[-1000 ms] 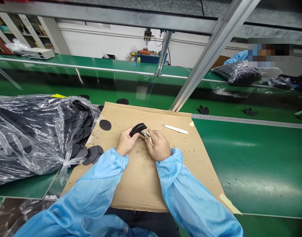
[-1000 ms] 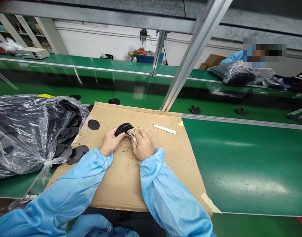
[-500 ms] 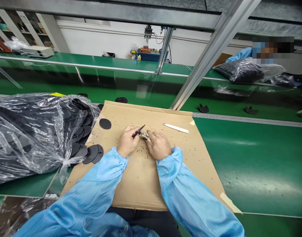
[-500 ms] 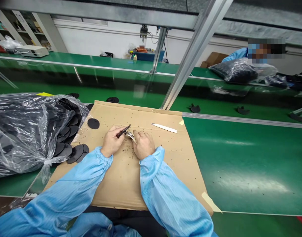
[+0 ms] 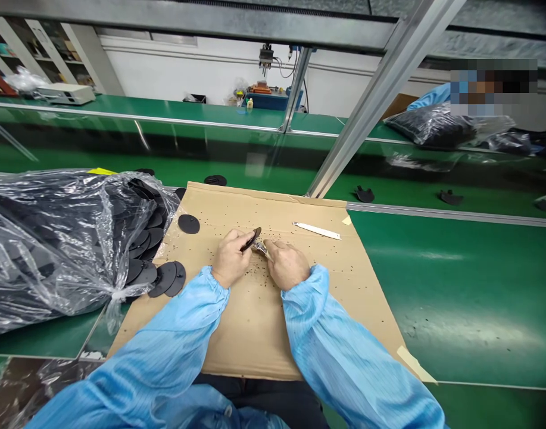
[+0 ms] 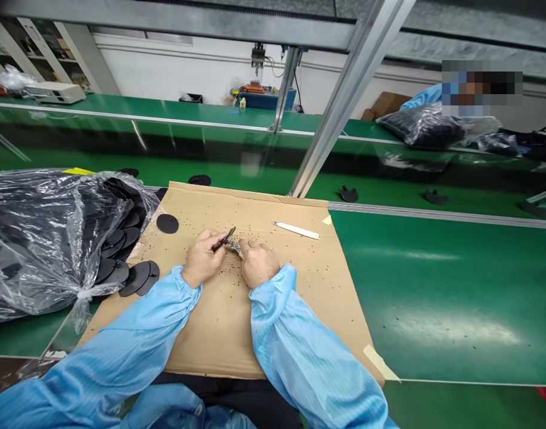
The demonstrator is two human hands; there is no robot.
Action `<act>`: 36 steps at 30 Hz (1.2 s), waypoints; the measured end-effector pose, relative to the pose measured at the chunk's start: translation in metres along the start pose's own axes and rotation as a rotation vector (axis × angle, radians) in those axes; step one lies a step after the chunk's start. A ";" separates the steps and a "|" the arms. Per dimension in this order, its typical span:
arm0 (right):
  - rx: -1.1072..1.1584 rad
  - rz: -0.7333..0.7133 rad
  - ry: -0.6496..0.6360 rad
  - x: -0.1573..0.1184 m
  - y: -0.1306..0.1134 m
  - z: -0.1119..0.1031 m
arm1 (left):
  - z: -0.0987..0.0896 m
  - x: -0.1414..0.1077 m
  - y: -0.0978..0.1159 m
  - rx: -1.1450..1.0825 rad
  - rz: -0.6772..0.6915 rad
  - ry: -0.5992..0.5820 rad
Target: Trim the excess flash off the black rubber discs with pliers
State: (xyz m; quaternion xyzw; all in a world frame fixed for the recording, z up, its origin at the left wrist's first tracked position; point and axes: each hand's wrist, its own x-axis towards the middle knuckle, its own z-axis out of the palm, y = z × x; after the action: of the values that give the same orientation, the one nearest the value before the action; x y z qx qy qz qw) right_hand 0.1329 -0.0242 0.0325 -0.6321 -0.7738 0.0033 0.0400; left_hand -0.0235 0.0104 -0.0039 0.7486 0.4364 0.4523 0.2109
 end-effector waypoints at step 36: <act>0.969 0.269 0.707 0.013 0.023 0.039 | 0.012 0.019 -0.009 -0.936 -0.695 0.325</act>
State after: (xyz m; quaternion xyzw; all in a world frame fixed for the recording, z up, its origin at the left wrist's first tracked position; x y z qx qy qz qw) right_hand 0.1505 -0.0046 -0.0065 -0.5969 -0.5378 0.1500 0.5762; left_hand -0.0133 0.0323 -0.0067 0.3113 0.4368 0.6094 0.5839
